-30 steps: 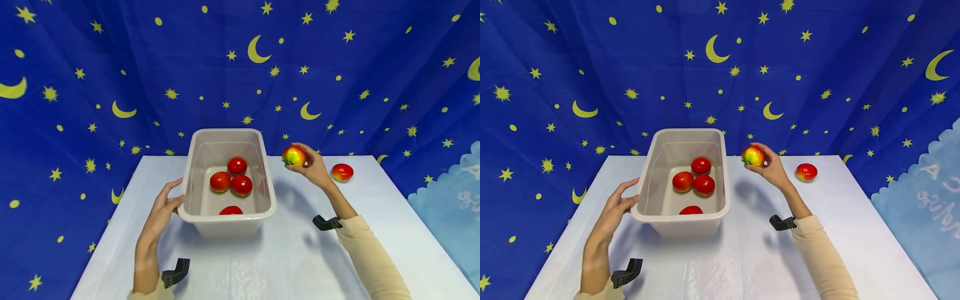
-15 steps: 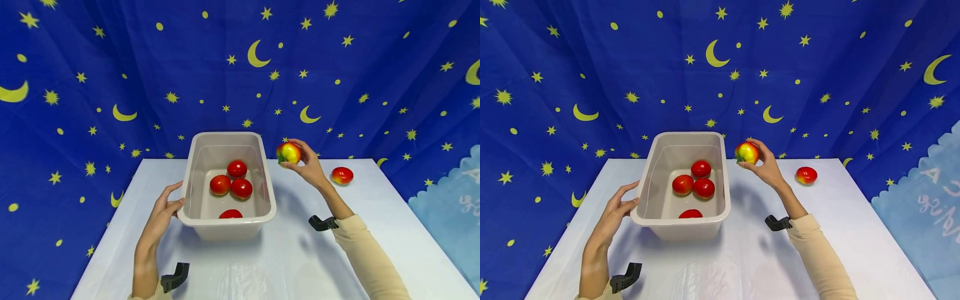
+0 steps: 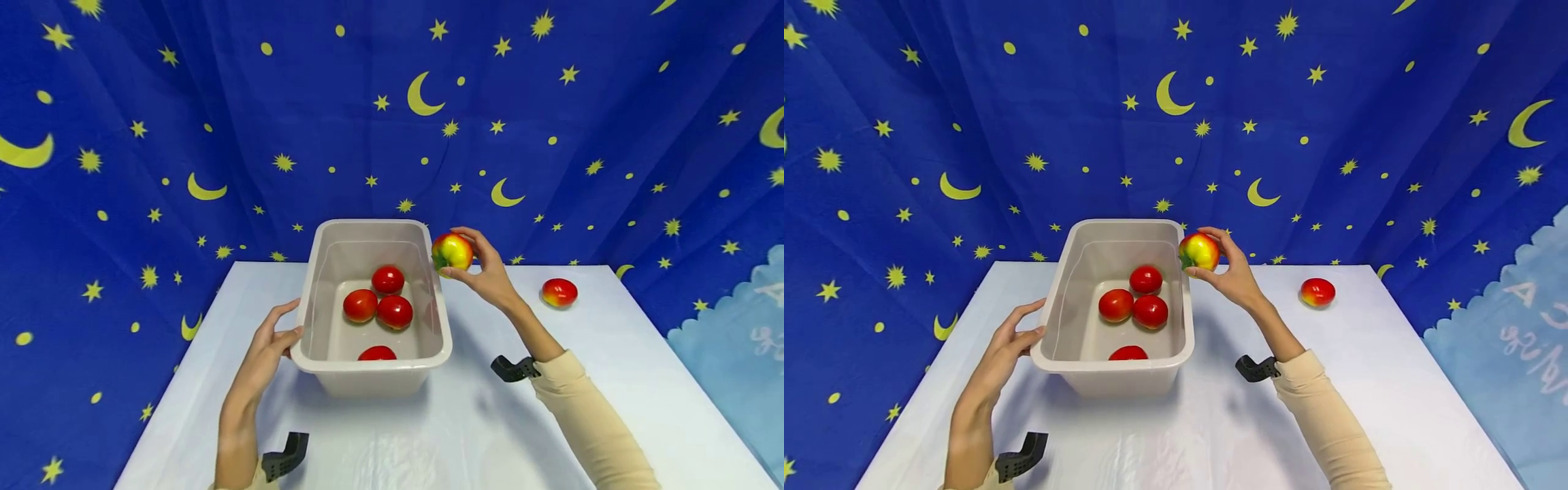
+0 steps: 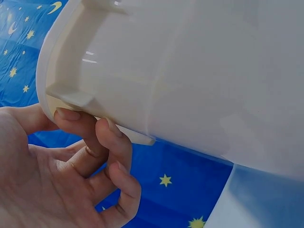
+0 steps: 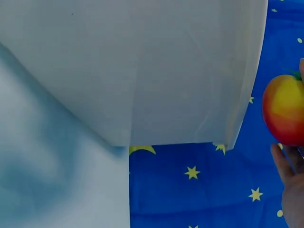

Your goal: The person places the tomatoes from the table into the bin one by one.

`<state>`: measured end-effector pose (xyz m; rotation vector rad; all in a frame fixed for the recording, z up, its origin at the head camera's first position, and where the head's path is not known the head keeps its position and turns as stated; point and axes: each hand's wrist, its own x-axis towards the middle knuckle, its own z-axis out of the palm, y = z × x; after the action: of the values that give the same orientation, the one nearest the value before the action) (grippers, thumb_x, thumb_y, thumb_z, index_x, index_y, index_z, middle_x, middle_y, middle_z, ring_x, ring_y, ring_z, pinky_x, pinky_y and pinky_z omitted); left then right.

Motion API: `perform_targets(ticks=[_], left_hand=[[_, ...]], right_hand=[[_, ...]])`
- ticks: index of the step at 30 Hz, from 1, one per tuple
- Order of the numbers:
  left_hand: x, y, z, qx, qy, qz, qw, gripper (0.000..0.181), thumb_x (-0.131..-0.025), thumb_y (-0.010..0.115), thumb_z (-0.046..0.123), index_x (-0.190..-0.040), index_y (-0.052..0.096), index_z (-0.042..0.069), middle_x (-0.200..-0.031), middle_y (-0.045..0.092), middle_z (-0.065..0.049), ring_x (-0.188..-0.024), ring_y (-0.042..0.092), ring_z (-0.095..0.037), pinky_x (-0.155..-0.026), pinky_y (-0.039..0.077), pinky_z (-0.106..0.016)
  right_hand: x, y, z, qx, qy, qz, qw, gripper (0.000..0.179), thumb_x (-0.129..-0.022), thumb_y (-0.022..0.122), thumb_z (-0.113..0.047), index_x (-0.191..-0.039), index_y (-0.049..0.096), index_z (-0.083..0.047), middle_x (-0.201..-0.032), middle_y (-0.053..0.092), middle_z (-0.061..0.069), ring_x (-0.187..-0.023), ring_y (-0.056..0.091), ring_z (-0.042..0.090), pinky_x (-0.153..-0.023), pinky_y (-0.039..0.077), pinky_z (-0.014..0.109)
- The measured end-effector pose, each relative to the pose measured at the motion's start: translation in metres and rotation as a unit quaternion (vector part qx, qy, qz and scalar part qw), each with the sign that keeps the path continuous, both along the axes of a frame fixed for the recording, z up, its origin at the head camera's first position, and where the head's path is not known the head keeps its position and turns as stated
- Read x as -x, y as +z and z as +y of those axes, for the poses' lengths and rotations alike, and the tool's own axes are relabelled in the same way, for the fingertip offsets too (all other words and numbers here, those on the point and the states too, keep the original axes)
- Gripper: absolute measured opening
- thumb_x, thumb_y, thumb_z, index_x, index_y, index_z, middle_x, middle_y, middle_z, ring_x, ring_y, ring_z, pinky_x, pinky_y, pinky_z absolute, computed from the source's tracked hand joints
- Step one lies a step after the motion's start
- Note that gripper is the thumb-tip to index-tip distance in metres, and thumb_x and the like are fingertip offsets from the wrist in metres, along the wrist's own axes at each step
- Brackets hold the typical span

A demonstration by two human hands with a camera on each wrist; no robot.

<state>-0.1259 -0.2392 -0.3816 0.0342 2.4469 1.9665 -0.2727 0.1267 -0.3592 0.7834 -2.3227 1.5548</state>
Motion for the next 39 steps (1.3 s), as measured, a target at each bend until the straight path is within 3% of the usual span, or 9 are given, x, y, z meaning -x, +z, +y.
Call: perform_targets(ticks=[11,16,24,34,39], left_hand=[[-0.003,-0.002,0.001,-0.003,0.003,-0.009,1.0000,0.049,-0.100,0.049,0.012,-0.147,0.037,0.008,-0.078,0.071,0.004,-0.067,0.060,-0.012,-0.071,0.046,-0.028],[-0.008,-0.003,-0.001,0.001,0.007,-0.020,0.9998,0.048,-0.101,0.048,0.012,-0.147,0.037,0.009,-0.079,0.071,0.005,-0.067,0.060,-0.013,-0.072,0.046,-0.028],[-0.003,-0.004,0.000,0.005,0.006,-0.012,0.9999,0.048,-0.100,0.049,0.011,-0.147,0.038,0.009,-0.079,0.071,0.003,-0.068,0.059,-0.013,-0.070,0.046,-0.028],[-0.002,0.000,0.001,-0.004,0.015,-0.013,0.9998,0.048,-0.100,0.050,0.011,-0.147,0.038,0.010,-0.080,0.071,0.001,-0.067,0.058,-0.011,-0.070,0.045,-0.027],[0.000,0.001,0.000,-0.006,0.012,-0.010,0.9999,0.049,-0.100,0.050,0.012,-0.147,0.038,0.009,-0.079,0.071,0.004,-0.067,0.059,-0.011,-0.070,0.045,-0.027]], right_hand=[[-0.013,-0.006,-0.019,0.063,0.047,-0.026,0.9966,0.064,-0.084,0.071,0.006,-0.141,0.043,0.000,-0.135,0.051,0.020,-0.114,0.056,0.014,-0.093,0.048,0.019],[-0.020,-0.008,-0.031,0.061,0.063,-0.031,0.9957,0.066,-0.084,0.073,0.001,-0.143,0.043,-0.002,-0.138,0.050,0.017,-0.120,0.054,0.021,-0.093,0.049,0.023],[-0.017,-0.008,-0.035,0.054,0.058,-0.023,0.9966,0.068,-0.082,0.073,0.004,-0.142,0.042,0.001,-0.137,0.051,0.018,-0.120,0.054,0.030,-0.092,0.050,0.023],[-0.011,-0.010,-0.034,0.051,0.074,-0.013,0.9959,0.068,-0.081,0.074,0.004,-0.142,0.043,0.001,-0.135,0.052,0.020,-0.113,0.056,0.016,-0.090,0.051,0.021],[-0.010,-0.011,-0.036,0.036,0.089,-0.018,0.9952,0.068,-0.082,0.074,0.003,-0.143,0.044,-0.001,-0.137,0.051,0.020,-0.117,0.055,0.019,-0.094,0.048,0.022]])
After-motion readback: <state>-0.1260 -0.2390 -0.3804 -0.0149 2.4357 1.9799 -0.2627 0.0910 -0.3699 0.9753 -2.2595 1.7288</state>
